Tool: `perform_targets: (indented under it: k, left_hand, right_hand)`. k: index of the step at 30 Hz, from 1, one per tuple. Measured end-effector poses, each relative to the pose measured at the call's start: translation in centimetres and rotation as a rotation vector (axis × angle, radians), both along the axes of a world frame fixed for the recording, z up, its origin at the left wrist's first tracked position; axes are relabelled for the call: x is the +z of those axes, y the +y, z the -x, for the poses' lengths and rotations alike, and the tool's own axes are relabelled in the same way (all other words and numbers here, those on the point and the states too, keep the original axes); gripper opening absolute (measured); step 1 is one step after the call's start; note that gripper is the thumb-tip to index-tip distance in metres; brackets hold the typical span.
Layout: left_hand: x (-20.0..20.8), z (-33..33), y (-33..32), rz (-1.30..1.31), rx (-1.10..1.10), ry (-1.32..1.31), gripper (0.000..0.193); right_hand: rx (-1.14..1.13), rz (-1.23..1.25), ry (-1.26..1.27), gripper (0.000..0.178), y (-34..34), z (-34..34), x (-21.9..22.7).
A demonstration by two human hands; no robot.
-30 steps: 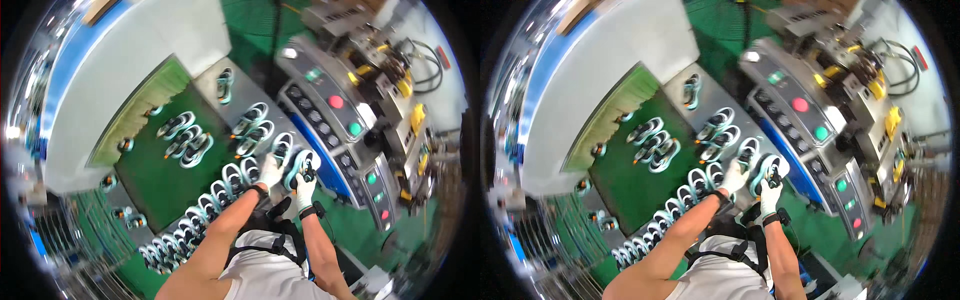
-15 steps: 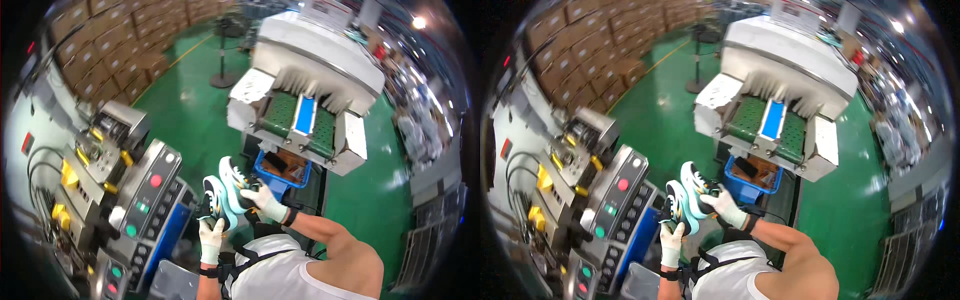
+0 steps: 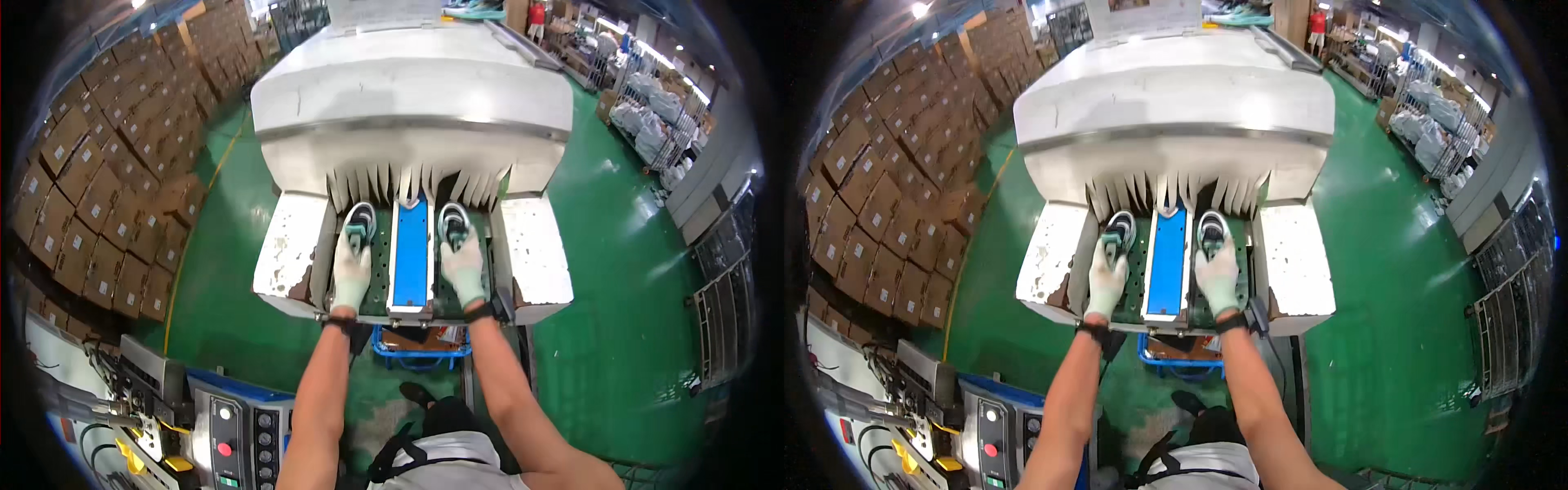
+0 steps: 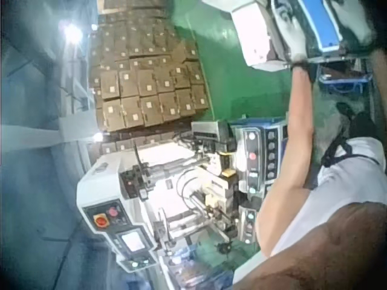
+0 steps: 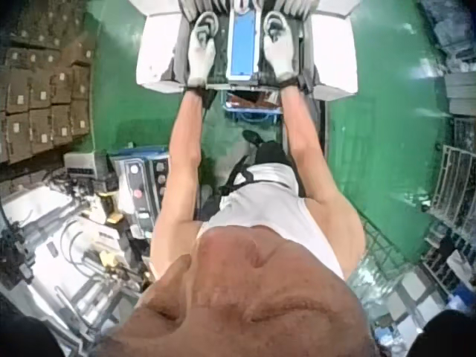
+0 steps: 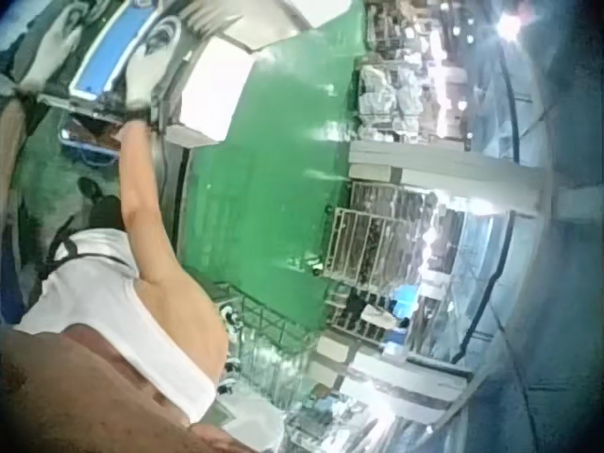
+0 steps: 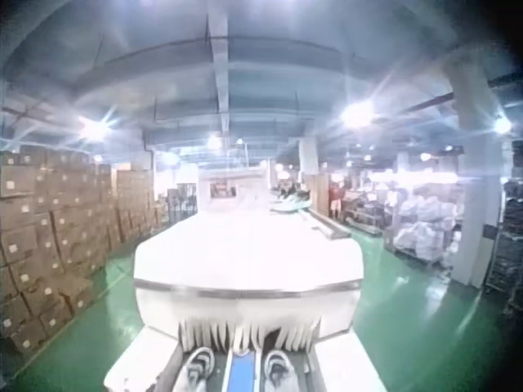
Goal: Processing shoe uppers and soles using industrial heat-setting and shaping machinery.
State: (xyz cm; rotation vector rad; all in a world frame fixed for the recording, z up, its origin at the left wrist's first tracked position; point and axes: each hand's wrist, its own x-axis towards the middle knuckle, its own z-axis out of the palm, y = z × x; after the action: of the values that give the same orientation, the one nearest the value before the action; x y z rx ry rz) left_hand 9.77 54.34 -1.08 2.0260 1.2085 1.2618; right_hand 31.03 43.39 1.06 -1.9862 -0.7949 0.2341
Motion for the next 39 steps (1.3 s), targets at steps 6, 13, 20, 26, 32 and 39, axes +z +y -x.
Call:
perform_targets:
  k: [6,13,20,26,32,39]
  left_hand:
    - [1.5,0.2,-1.2,0.233,-0.119,-0.135,0.084]
    - [-3.9,21.9,-27.3,0.642,0.239,-0.181,0.052]
    - [-8.5,40.2,-70.6,0.443,1.692,0.088,0.042]
    - [-5.0,40.0,-103.3,1.011,2.038,0.642,0.02]
    - [-7.8,39.3,-104.8,0.593,2.239,-0.445,0.067]
    - [-21.9,30.8,-102.7,0.663,2.524,-0.445,0.065]
  right_hand:
    - [0.092,-0.079,-0.258,0.071,4.3,-3.9,-0.6]
    - [1.061,-0.156,0.093,0.053,-5.2,19.1,-1.4]
    - [1.692,0.54,0.367,0.049,-16.0,34.5,-16.7]
    - [1.979,0.747,-0.114,0.046,-23.3,41.7,-18.5]
    - [1.922,0.832,-0.339,0.049,-26.7,44.8,-16.4]
    - [2.008,0.874,-0.596,0.048,-28.1,47.9,-10.0]
